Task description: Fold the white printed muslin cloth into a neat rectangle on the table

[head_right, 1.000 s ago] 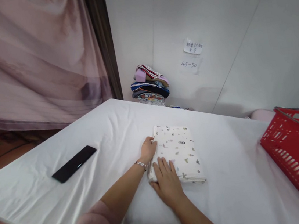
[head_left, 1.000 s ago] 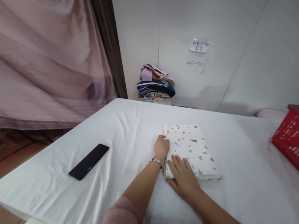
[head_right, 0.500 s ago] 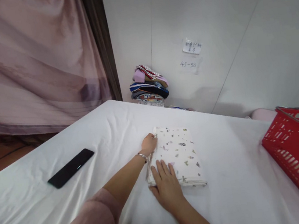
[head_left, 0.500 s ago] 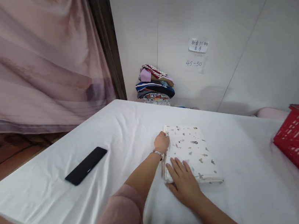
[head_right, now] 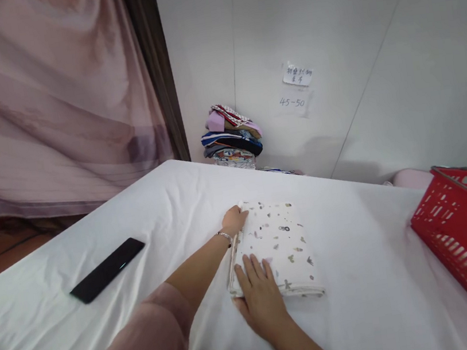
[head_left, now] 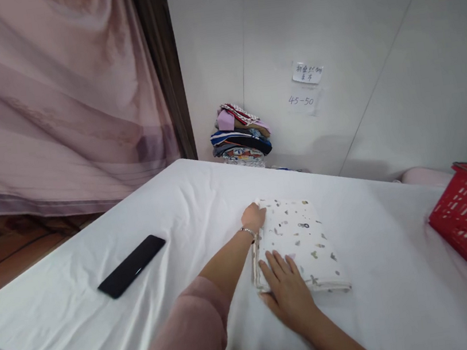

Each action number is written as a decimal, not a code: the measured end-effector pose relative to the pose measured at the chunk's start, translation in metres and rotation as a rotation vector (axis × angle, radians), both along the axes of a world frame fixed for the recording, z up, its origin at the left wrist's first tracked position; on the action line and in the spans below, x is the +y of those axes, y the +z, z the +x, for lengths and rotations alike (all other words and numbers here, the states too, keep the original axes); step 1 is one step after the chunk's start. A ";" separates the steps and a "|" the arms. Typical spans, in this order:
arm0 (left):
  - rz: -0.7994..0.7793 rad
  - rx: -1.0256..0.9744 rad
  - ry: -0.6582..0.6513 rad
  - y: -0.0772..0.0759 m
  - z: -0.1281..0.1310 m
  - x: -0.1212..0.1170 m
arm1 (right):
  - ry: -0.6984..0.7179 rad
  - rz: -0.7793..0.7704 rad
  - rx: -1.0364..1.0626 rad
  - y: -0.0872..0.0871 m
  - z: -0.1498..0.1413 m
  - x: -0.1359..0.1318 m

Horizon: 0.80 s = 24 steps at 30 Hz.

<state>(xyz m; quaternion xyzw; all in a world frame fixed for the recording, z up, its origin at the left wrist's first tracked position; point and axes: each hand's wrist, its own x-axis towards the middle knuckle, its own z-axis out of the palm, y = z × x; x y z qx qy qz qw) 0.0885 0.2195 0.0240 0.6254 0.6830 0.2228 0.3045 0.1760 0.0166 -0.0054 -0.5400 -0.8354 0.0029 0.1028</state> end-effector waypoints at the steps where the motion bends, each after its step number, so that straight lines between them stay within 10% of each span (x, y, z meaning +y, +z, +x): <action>1: -0.002 -0.003 0.004 -0.002 0.000 0.001 | -0.001 -0.002 0.000 0.000 0.000 0.000; 24: -0.003 -0.021 0.049 -0.012 0.000 0.024 | 0.007 -0.010 0.022 0.002 0.001 0.001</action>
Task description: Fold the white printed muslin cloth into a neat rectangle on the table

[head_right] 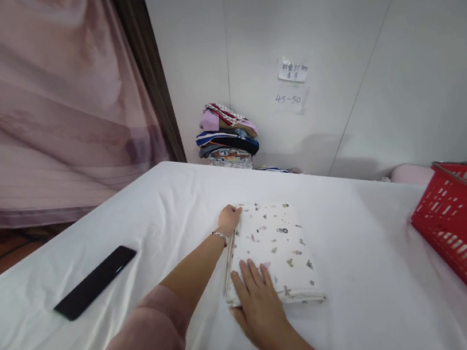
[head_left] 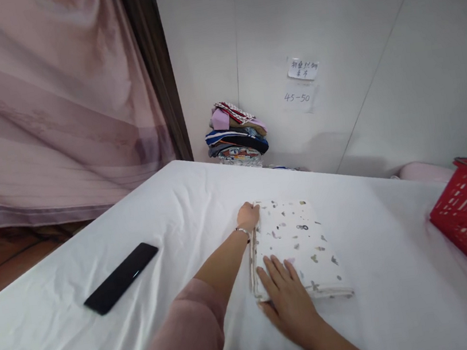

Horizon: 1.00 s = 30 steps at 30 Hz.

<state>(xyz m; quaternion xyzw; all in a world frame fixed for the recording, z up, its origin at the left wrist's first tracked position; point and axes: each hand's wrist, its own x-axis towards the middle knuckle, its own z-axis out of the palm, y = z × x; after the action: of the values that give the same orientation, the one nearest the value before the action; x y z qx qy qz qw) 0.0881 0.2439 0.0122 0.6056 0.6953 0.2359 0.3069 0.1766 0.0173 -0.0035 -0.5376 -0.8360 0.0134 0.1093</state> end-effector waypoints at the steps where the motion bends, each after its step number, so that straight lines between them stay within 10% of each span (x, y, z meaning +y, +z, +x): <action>1: 0.001 0.000 0.001 0.000 0.000 0.001 | 0.001 0.004 -0.001 0.000 0.000 0.000; 20: -0.072 -0.161 -0.042 0.000 -0.009 0.020 | -0.006 0.006 -0.009 0.003 -0.001 -0.002; 30: -0.090 -0.292 -0.118 0.000 -0.032 -0.041 | -0.018 -0.003 -0.004 0.003 -0.001 -0.001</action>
<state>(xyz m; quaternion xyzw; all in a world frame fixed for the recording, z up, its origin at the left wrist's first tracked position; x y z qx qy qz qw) 0.0557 0.2027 0.0123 0.5901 0.6164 0.2717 0.4450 0.1759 0.0161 -0.0001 -0.5451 -0.8314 0.0125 0.1068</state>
